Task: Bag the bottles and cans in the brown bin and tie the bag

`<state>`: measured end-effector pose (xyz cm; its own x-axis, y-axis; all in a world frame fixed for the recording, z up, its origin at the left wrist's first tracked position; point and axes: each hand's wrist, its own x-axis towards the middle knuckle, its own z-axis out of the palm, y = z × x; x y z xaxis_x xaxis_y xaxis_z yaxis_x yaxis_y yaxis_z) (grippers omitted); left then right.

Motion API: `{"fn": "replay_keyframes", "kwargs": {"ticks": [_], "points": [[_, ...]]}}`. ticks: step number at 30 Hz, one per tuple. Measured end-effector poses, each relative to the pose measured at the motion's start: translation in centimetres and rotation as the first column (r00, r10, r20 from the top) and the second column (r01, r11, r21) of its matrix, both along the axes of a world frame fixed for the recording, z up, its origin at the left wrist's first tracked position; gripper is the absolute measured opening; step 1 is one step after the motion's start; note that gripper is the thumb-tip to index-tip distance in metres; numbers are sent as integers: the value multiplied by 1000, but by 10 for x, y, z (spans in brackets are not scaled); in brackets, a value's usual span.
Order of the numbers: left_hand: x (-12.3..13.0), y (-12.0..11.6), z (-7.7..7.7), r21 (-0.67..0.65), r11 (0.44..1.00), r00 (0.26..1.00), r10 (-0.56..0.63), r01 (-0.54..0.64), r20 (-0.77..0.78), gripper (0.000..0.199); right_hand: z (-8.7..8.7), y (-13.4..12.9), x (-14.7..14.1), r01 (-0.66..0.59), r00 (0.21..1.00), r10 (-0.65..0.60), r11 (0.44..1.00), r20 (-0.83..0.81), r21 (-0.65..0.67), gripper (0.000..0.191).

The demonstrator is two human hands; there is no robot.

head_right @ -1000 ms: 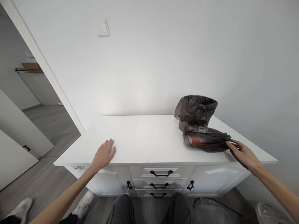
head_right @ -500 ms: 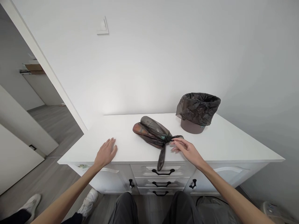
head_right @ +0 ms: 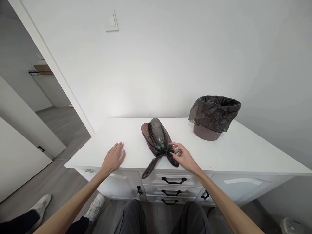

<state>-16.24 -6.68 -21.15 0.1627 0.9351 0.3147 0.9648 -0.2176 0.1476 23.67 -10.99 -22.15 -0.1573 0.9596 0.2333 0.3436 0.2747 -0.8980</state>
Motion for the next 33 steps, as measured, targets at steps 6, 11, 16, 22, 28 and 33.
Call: {"fn": "replay_keyframes", "kwargs": {"ticks": [6,11,16,22,28,33], "points": [[1,0,-1,-28,1000,1000,9,-9,19,52,4,-9,-16,-44,991,36,997,127,62,40],[8,-9,12,62,995,987,-82,75,136,43,7,-11,-18,-51,991,43,997,124,66,34],[49,-30,43,133,917,900,-395,375,183,30,10,-11,-24,-7,985,-19,989,174,146,33],[107,-42,56,114,804,798,-594,584,99,34,33,-8,-47,-45,860,-80,972,503,231,38],[117,-38,48,63,821,823,-568,567,-1,32,60,-11,-53,-117,749,-36,976,662,186,35],[111,-38,47,79,821,805,-571,566,164,28,61,-12,-47,-169,740,-3,967,672,191,40]]}}
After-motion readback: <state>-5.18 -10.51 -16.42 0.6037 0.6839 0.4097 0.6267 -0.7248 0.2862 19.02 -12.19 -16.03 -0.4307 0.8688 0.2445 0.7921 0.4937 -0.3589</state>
